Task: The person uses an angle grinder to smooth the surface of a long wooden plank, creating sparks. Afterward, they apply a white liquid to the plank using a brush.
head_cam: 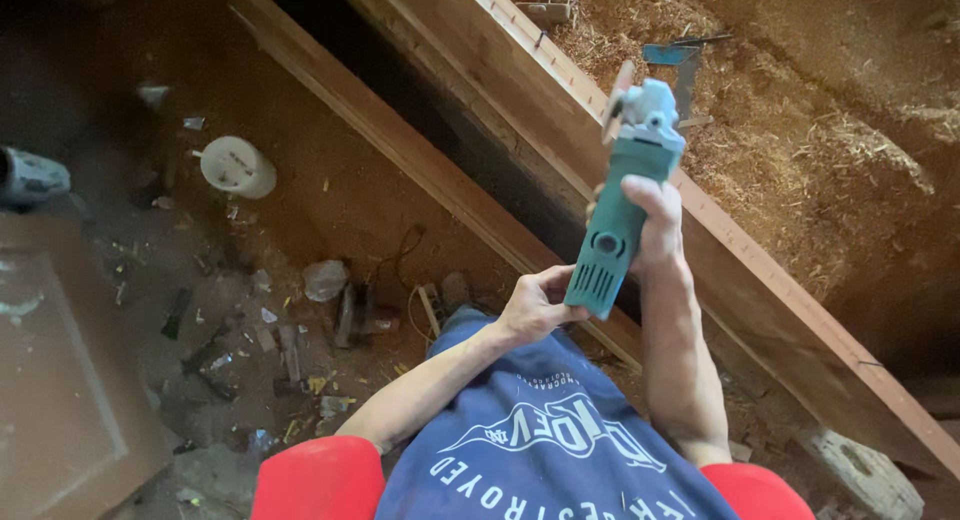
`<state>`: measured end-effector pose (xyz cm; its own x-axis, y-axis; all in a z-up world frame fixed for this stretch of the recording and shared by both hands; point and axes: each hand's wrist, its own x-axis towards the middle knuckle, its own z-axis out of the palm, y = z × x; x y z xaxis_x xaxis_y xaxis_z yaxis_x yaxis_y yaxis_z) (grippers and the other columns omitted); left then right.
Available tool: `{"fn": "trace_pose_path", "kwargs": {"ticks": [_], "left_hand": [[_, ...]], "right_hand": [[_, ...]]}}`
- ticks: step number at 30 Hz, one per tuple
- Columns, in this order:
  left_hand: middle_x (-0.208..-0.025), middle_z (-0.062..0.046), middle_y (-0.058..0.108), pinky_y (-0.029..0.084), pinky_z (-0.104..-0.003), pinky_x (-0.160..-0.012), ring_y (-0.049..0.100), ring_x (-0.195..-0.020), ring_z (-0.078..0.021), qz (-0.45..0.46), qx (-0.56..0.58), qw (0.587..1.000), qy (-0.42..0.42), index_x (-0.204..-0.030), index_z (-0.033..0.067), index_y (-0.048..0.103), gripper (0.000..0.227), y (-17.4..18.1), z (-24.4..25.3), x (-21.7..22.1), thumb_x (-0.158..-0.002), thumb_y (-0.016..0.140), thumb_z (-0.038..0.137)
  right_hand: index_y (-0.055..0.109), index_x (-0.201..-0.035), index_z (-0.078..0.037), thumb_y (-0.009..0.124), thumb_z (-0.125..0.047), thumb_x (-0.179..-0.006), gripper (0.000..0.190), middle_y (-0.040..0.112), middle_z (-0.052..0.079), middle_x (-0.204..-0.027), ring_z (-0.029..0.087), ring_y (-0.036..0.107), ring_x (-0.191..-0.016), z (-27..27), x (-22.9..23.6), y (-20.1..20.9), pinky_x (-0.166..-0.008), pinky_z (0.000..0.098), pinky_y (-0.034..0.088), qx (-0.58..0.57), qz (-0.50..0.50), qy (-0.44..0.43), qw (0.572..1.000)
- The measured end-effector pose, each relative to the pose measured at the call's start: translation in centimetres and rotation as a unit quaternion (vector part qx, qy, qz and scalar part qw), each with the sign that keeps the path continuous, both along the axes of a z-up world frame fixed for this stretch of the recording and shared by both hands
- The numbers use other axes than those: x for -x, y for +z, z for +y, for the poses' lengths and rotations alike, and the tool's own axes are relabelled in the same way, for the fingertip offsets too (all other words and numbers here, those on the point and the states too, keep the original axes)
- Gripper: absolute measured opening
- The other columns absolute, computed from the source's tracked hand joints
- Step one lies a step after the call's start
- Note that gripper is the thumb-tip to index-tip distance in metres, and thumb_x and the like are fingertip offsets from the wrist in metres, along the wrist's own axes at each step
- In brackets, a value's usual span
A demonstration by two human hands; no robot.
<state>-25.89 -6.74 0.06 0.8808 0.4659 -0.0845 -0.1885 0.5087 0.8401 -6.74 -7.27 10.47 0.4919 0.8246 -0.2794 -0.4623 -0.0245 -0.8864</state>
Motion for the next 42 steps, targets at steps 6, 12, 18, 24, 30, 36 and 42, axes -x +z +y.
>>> {"fn": "trace_pose_path", "kwargs": {"ticks": [6, 12, 18, 24, 30, 36, 42], "left_hand": [[-0.119, -0.017, 0.072, 0.062, -0.033, -0.084, 0.072, -0.097, -0.0175, 0.036, -0.051, 0.998, 0.018, -0.151, -0.0013, 0.048, 0.079, 1.9, 4.7, 0.6, -0.082, 0.085, 0.013], [-0.128, -0.017, 0.072, 0.059, -0.031, -0.097, 0.072, -0.111, -0.0201, 0.162, -0.090, 0.971, 0.148, -0.143, -0.0025, 0.056, 0.069, -3.1, 7.2, 5.6, -0.084, 0.084, 0.021], [-0.120, -0.017, 0.075, 0.057, -0.029, -0.092, 0.072, -0.107, -0.0178, 0.263, -0.034, 0.919, 0.291, -0.137, -0.0053, 0.060, 0.065, -10.2, 5.2, 11.5, -0.085, 0.083, 0.027], [-0.111, -0.013, 0.077, 0.058, -0.028, -0.083, 0.071, -0.094, -0.0145, 0.316, -0.021, 0.898, 0.306, -0.133, -0.0058, 0.062, 0.062, -14.4, 3.5, 11.0, -0.085, 0.081, 0.028], [-0.110, -0.010, 0.078, 0.057, -0.026, -0.087, 0.072, -0.096, -0.0116, 0.302, -0.084, 0.908, 0.277, -0.133, -0.0046, 0.064, 0.058, -14.6, 4.6, 6.5, -0.086, 0.081, 0.025], [-0.111, -0.010, 0.078, 0.058, -0.028, -0.089, 0.072, -0.097, -0.0124, 0.309, -0.086, 0.908, 0.269, -0.133, -0.0025, 0.065, 0.058, -10.8, 5.0, 5.1, -0.085, 0.081, 0.026], [-0.131, -0.014, 0.069, 0.056, -0.033, -0.099, 0.069, -0.112, -0.0167, 0.142, -0.055, 0.983, 0.105, -0.143, -0.0010, 0.053, 0.072, -3.0, 3.3, 4.2, -0.081, 0.083, 0.021]], "right_hand": [[0.058, -0.124, 0.003, 0.072, -0.050, -0.083, 0.069, 0.064, 0.012, -0.097, 0.020, 0.066, -0.075, 7.2, -2.6, 0.7, -0.066, 0.0329, 0.057, 0.033, 0.125, 0.052, 0.990], [0.055, -0.126, 0.005, 0.074, -0.051, -0.081, 0.074, 0.061, 0.012, -0.099, 0.021, 0.064, -0.077, 11.8, -6.6, -0.9, -0.068, 0.0345, 0.057, 0.042, 0.260, 0.127, 0.956], [0.055, -0.124, 0.008, 0.075, -0.053, -0.079, 0.078, 0.060, 0.013, -0.095, 0.021, 0.064, -0.074, 12.4, -7.8, -1.9, -0.065, 0.0344, 0.057, 0.057, 0.226, 0.141, 0.962], [0.057, -0.123, 0.007, 0.074, -0.053, -0.079, 0.076, 0.063, 0.014, -0.093, 0.022, 0.065, -0.071, 12.9, -7.9, -1.8, -0.063, 0.0338, 0.058, 0.077, 0.230, 0.151, 0.958], [0.057, -0.124, 0.005, 0.073, -0.053, -0.079, 0.076, 0.064, 0.014, -0.092, 0.022, 0.065, -0.070, 12.5, -7.6, -1.2, -0.063, 0.0353, 0.058, 0.044, 0.192, 0.160, 0.967], [0.054, -0.130, 0.004, 0.072, -0.052, -0.081, 0.076, 0.063, 0.013, -0.097, 0.022, 0.065, -0.075, 9.6, -6.3, 0.3, -0.065, 0.0358, 0.058, 0.013, 0.162, 0.117, 0.980], [0.055, -0.128, 0.001, 0.071, -0.046, -0.081, 0.068, 0.064, 0.014, -0.100, 0.026, 0.067, -0.081, 6.4, -3.6, -0.4, -0.073, 0.0405, 0.059, 0.017, 0.144, 0.073, 0.987]]}}
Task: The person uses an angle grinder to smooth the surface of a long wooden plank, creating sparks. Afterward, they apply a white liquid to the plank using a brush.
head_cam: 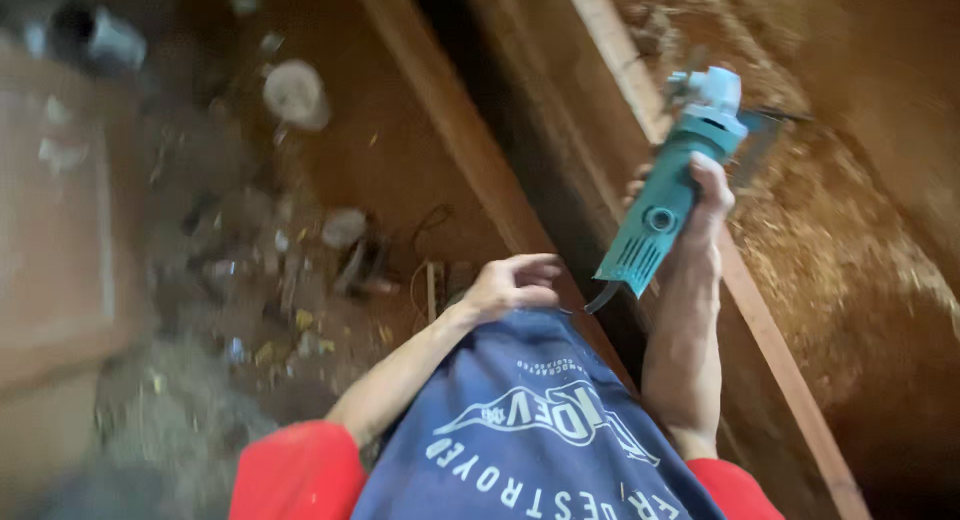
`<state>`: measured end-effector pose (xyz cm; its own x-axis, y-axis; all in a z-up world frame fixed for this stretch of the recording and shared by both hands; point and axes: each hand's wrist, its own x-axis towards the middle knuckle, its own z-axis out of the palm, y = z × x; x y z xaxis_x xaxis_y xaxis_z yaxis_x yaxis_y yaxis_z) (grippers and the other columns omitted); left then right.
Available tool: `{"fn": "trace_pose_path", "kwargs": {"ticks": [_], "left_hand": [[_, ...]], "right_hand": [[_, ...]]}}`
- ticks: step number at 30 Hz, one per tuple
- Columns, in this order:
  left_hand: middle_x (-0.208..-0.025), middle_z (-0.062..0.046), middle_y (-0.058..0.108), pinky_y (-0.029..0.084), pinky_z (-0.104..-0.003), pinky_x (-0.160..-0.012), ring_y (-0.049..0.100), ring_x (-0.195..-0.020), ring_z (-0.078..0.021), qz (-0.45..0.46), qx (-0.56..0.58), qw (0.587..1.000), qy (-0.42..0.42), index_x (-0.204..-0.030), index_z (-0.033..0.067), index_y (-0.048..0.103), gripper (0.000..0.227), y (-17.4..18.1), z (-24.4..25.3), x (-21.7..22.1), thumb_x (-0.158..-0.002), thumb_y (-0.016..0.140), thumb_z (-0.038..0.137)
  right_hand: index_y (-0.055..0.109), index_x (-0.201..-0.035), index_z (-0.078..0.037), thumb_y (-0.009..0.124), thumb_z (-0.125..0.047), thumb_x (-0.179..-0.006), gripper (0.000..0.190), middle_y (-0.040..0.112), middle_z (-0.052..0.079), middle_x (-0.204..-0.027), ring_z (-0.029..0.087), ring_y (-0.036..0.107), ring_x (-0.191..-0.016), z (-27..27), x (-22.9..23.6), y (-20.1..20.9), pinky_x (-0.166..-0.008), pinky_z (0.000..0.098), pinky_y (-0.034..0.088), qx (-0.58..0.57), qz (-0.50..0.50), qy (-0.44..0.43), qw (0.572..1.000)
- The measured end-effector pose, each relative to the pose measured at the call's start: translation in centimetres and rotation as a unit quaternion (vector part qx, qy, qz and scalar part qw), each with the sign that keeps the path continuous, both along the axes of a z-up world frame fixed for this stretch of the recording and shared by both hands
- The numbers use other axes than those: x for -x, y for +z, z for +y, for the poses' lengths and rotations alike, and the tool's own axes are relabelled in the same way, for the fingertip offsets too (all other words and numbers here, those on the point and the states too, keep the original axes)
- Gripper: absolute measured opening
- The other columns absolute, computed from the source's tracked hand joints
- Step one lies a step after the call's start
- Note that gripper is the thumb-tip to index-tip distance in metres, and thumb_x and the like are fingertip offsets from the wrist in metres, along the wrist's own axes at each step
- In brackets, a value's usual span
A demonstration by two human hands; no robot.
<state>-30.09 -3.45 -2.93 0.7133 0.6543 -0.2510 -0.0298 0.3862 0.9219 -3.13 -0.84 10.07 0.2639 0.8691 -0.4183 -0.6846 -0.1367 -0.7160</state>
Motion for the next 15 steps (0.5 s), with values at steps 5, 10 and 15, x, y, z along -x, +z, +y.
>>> {"fn": "trace_pose_path", "kwargs": {"ticks": [5, 10, 15], "left_hand": [[-0.113, -0.011, 0.077, 0.056, -0.034, -0.094, 0.071, -0.098, -0.0159, -0.022, -0.050, 0.998, -0.018, -0.147, 0.0051, 0.057, 0.071, 3.8, -2.7, -4.5, -0.083, 0.082, 0.022], [-0.108, -0.007, 0.077, 0.060, -0.028, -0.081, 0.070, -0.086, -0.0108, -0.122, -0.016, 0.985, 0.121, -0.140, 0.0047, 0.064, 0.051, 2.9, -5.4, -6.5, -0.094, 0.078, 0.023], [-0.100, -0.004, 0.077, 0.059, -0.026, -0.071, 0.069, -0.075, -0.0086, -0.090, -0.047, 0.974, 0.202, -0.139, 0.0063, 0.063, 0.048, 0.8, -8.3, -6.9, -0.096, 0.071, 0.026]], "right_hand": [[0.059, -0.128, -0.003, 0.070, -0.044, -0.085, 0.061, 0.066, 0.014, -0.100, 0.029, 0.068, -0.084, -0.5, 0.2, -1.4, -0.077, 0.0440, 0.059, -0.078, -0.061, 0.053, 0.994], [0.058, -0.130, -0.003, 0.071, -0.041, -0.093, 0.055, 0.066, 0.017, -0.100, 0.031, 0.067, -0.081, -0.7, 0.0, -3.0, -0.076, 0.0443, 0.058, -0.118, -0.062, 0.084, 0.988], [0.058, -0.129, -0.003, 0.072, -0.040, -0.092, 0.054, 0.065, 0.016, -0.097, 0.030, 0.066, -0.079, -1.2, 1.2, -3.7, -0.072, 0.0429, 0.057, -0.109, -0.074, 0.108, 0.985]]}}
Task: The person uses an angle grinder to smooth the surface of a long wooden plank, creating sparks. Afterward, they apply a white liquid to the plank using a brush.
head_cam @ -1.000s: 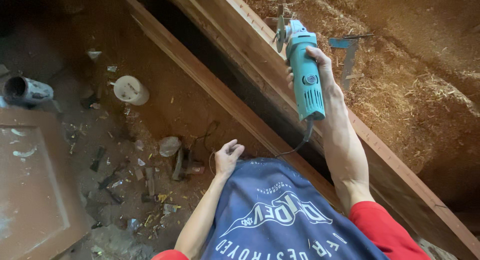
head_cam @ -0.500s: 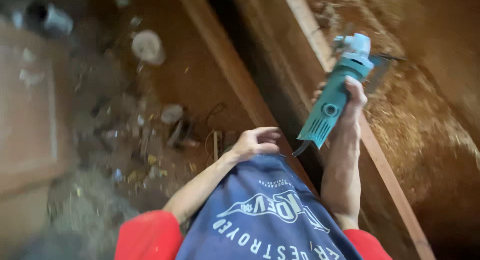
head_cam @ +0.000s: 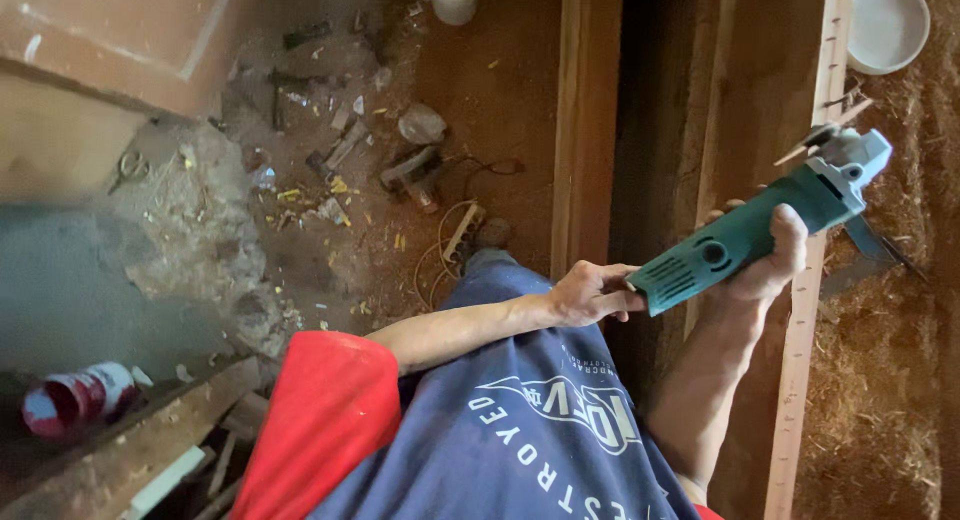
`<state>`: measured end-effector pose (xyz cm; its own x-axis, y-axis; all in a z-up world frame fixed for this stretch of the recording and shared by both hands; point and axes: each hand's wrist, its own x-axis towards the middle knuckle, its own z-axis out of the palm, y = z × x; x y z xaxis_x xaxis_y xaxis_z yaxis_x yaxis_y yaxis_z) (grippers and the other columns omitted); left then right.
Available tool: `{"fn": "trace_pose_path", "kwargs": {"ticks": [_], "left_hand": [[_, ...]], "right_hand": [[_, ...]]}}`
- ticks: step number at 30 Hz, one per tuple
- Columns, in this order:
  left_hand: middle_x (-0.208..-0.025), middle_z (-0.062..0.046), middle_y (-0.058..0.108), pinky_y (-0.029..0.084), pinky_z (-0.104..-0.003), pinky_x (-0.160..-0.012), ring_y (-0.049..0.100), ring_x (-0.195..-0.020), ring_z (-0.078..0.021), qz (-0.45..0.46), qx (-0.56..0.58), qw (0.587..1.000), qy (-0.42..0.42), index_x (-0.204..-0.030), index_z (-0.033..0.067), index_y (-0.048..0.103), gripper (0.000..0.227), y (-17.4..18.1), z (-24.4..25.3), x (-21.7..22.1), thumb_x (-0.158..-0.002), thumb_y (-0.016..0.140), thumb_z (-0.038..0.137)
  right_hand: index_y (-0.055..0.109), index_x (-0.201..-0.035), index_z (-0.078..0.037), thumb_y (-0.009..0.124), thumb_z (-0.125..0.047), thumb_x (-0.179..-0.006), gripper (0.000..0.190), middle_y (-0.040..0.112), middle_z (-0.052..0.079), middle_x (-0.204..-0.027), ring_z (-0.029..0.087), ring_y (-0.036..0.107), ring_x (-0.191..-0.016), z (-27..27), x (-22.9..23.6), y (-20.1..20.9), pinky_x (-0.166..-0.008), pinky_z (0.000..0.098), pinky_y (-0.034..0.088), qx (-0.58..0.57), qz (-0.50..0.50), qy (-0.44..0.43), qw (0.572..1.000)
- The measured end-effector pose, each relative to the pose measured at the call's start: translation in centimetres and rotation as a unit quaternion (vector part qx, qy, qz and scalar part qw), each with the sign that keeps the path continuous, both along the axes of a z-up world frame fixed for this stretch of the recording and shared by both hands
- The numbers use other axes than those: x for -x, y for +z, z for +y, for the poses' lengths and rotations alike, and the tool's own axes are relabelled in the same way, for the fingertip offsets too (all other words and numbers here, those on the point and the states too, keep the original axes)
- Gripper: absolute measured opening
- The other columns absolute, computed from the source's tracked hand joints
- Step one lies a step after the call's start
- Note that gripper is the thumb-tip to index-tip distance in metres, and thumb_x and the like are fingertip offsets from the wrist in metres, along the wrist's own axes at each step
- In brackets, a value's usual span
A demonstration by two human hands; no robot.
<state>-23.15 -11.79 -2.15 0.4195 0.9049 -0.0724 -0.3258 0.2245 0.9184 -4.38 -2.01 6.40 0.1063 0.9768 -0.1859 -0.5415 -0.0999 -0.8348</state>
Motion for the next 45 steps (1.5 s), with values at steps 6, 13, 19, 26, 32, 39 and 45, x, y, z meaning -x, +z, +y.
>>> {"fn": "trace_pose_path", "kwargs": {"ticks": [6, 13, 19, 26, 32, 39, 45], "left_hand": [[-0.093, -0.005, 0.075, 0.059, -0.025, -0.068, 0.069, -0.074, -0.0084, -0.001, 0.034, 0.997, 0.074, -0.136, 0.0048, 0.067, 0.039, -1.6, -4.0, -1.1, -0.105, 0.064, 0.027], [-0.131, -0.012, 0.063, 0.051, -0.035, -0.101, 0.063, -0.119, -0.0205, 0.032, -0.048, 0.998, -0.010, -0.155, 0.0046, 0.041, 0.085, -2.3, -6.4, 2.8, -0.085, 0.084, 0.026], [-0.156, -0.017, 0.051, 0.036, -0.036, -0.122, 0.049, -0.144, -0.0233, -0.009, 0.040, 0.997, 0.073, -0.163, 0.0027, 0.030, 0.095, -1.0, -4.8, 3.1, -0.090, 0.079, 0.038], [-0.135, -0.013, 0.064, 0.051, -0.035, -0.104, 0.064, -0.122, -0.0227, 0.145, 0.076, 0.959, 0.231, -0.149, 0.0042, 0.045, 0.089, 0.8, 2.9, 3.9, -0.080, 0.081, 0.048], [-0.119, -0.012, 0.071, 0.057, -0.037, -0.095, 0.068, -0.107, -0.0221, 0.100, 0.066, 0.949, 0.293, -0.133, -0.0001, 0.060, 0.084, 0.7, 9.3, 8.5, -0.069, 0.093, 0.043], [-0.102, -0.014, 0.071, 0.061, -0.039, -0.081, 0.071, -0.088, -0.0232, 0.002, 0.081, 0.927, 0.367, -0.118, -0.0038, 0.064, 0.058, 3.4, 16.8, 17.4, -0.069, 0.086, 0.020], [-0.105, -0.020, 0.070, 0.061, -0.046, -0.082, 0.071, -0.088, -0.0312, -0.150, 0.050, 0.866, 0.474, -0.120, -0.0082, 0.059, 0.061, 5.8, 20.5, 27.4, -0.072, 0.084, 0.019]], "right_hand": [[0.058, -0.125, -0.004, 0.072, -0.040, -0.088, 0.054, 0.066, 0.014, -0.093, 0.028, 0.069, -0.079, -1.5, 1.4, -0.4, -0.072, 0.0442, 0.060, 0.032, -0.006, 0.043, 0.999], [0.062, -0.107, 0.004, 0.070, -0.040, -0.087, 0.049, 0.066, 0.014, -0.085, 0.027, 0.068, -0.073, -3.6, 3.0, -0.6, -0.068, 0.0407, 0.060, 0.088, -0.048, 0.111, 0.989], [0.063, -0.102, 0.001, 0.069, -0.024, -0.088, 0.030, 0.067, 0.008, -0.082, 0.022, 0.066, -0.067, -3.7, 6.4, -2.7, -0.062, 0.0368, 0.058, 0.063, -0.147, 0.113, 0.981], [0.056, -0.133, -0.003, 0.066, -0.031, -0.094, 0.049, 0.063, 0.005, -0.117, 0.015, 0.059, -0.105, -2.2, 11.1, -4.7, -0.093, 0.0316, 0.050, -0.006, -0.149, 0.156, 0.976], [0.047, -0.146, 0.001, 0.063, -0.046, -0.096, 0.070, 0.062, 0.012, -0.131, 0.021, 0.059, -0.119, 3.0, 15.1, -4.0, -0.103, 0.0349, 0.048, -0.039, -0.110, 0.263, 0.958], [0.031, -0.159, -0.001, 0.075, -0.050, -0.093, 0.093, 0.045, 0.022, -0.154, 0.030, 0.046, -0.142, 9.5, 20.7, -5.1, -0.117, 0.0396, 0.040, -0.220, -0.234, 0.325, 0.890], [0.075, -0.115, -0.010, 0.073, -0.039, -0.087, 0.041, 0.076, 0.016, -0.112, 0.032, 0.073, -0.106, 9.3, 20.6, -15.8, -0.094, 0.0386, 0.058, -0.038, -0.476, 0.501, 0.722]]}}
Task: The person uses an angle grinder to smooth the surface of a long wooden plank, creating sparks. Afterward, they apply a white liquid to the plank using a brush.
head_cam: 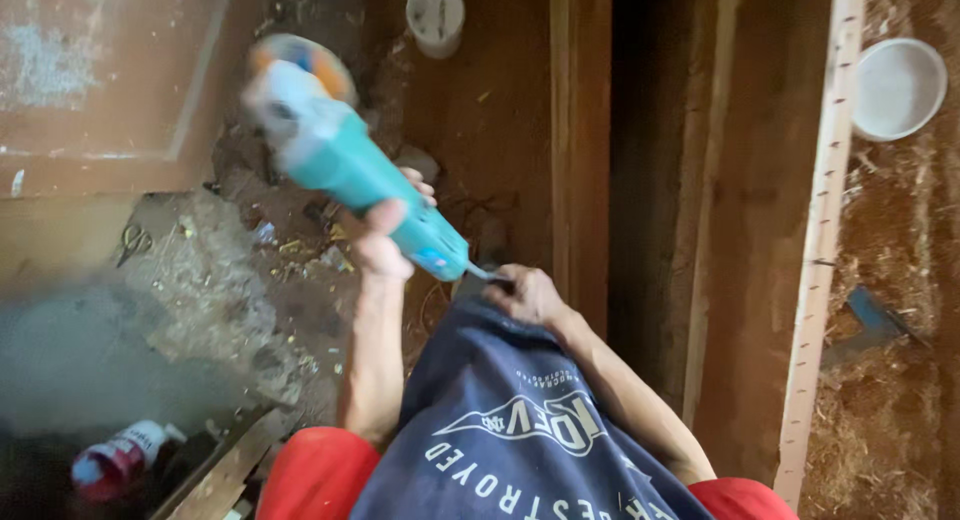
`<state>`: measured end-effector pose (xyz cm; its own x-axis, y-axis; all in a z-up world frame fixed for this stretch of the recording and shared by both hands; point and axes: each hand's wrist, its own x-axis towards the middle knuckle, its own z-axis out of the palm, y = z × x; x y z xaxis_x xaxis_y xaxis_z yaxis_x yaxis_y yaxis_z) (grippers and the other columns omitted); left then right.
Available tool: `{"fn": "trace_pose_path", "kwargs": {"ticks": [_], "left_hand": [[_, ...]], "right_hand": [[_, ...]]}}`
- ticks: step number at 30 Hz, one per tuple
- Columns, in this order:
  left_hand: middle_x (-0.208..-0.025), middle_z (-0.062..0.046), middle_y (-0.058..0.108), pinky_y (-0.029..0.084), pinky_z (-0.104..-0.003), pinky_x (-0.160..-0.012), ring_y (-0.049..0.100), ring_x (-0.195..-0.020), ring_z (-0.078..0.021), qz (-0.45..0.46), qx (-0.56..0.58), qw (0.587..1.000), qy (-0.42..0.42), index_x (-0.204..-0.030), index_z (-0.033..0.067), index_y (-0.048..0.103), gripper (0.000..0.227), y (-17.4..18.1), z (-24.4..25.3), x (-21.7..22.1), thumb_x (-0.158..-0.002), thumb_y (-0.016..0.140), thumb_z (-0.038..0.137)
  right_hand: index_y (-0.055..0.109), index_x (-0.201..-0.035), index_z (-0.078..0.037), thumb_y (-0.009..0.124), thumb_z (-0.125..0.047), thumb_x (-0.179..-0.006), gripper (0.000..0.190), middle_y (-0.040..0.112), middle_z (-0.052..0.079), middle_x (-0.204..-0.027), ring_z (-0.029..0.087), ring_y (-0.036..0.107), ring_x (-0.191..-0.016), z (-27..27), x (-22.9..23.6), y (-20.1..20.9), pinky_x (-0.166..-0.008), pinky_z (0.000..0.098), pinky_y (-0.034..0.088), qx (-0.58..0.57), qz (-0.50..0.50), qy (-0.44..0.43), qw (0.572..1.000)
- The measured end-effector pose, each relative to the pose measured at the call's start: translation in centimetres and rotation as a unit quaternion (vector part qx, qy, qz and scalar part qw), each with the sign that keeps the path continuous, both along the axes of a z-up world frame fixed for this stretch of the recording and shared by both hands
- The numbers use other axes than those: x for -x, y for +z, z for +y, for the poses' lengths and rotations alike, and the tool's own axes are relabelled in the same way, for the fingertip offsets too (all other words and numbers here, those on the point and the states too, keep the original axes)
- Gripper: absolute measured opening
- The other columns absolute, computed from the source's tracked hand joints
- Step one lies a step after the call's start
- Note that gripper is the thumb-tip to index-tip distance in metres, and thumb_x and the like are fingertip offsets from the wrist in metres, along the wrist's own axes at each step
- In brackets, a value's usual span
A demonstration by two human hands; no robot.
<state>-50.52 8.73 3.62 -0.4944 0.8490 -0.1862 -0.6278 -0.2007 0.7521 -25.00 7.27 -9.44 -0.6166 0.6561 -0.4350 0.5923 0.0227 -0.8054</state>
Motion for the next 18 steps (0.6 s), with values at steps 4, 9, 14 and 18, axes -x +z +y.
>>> {"fn": "trace_pose_path", "kwargs": {"ticks": [4, 9, 14, 18], "left_hand": [[-0.115, -0.016, 0.066, 0.058, -0.046, -0.094, 0.068, -0.101, -0.0289, -0.024, -0.030, 0.999, 0.017, -0.139, 0.0081, 0.049, 0.073, 0.6, -2.7, 5.2, -0.074, 0.082, 0.018], [-0.120, -0.014, 0.065, 0.053, -0.048, -0.104, 0.064, -0.109, -0.0290, 0.025, -0.014, 1.000, -0.011, -0.145, 0.0125, 0.046, 0.078, -1.3, -8.5, 4.8, -0.075, 0.080, 0.011], [-0.116, -0.016, 0.066, 0.055, -0.048, -0.102, 0.065, -0.106, -0.0300, -0.013, -0.006, 1.000, -0.018, -0.144, 0.0109, 0.048, 0.075, -3.7, -15.0, 1.8, -0.075, 0.078, 0.010], [-0.116, -0.017, 0.067, 0.055, -0.047, -0.100, 0.066, -0.104, -0.0316, -0.030, -0.030, 0.998, -0.046, -0.142, 0.0113, 0.048, 0.072, -4.6, -21.6, 0.1, -0.076, 0.077, 0.011]], "right_hand": [[0.082, -0.100, -0.013, 0.069, -0.028, -0.089, 0.023, 0.073, 0.019, -0.107, 0.039, 0.067, -0.103, -1.1, -3.7, -7.4, -0.091, 0.0470, 0.054, -0.062, -0.094, -0.093, 0.989], [0.080, -0.095, -0.008, 0.076, -0.036, -0.086, 0.030, 0.072, 0.022, -0.099, 0.038, 0.070, -0.090, -3.1, -6.6, -10.9, -0.081, 0.0471, 0.055, 0.022, -0.209, -0.156, 0.965], [0.077, -0.095, -0.005, 0.075, -0.026, -0.084, 0.024, 0.075, 0.020, -0.086, 0.031, 0.074, -0.077, -9.9, -12.3, -11.6, -0.073, 0.0422, 0.057, 0.049, -0.187, -0.176, 0.965], [0.071, -0.085, 0.001, 0.080, -0.023, -0.083, 0.026, 0.073, 0.021, -0.088, 0.022, 0.067, -0.077, -20.1, -16.9, -11.9, -0.069, 0.0383, 0.054, 0.103, -0.099, -0.220, 0.965]]}}
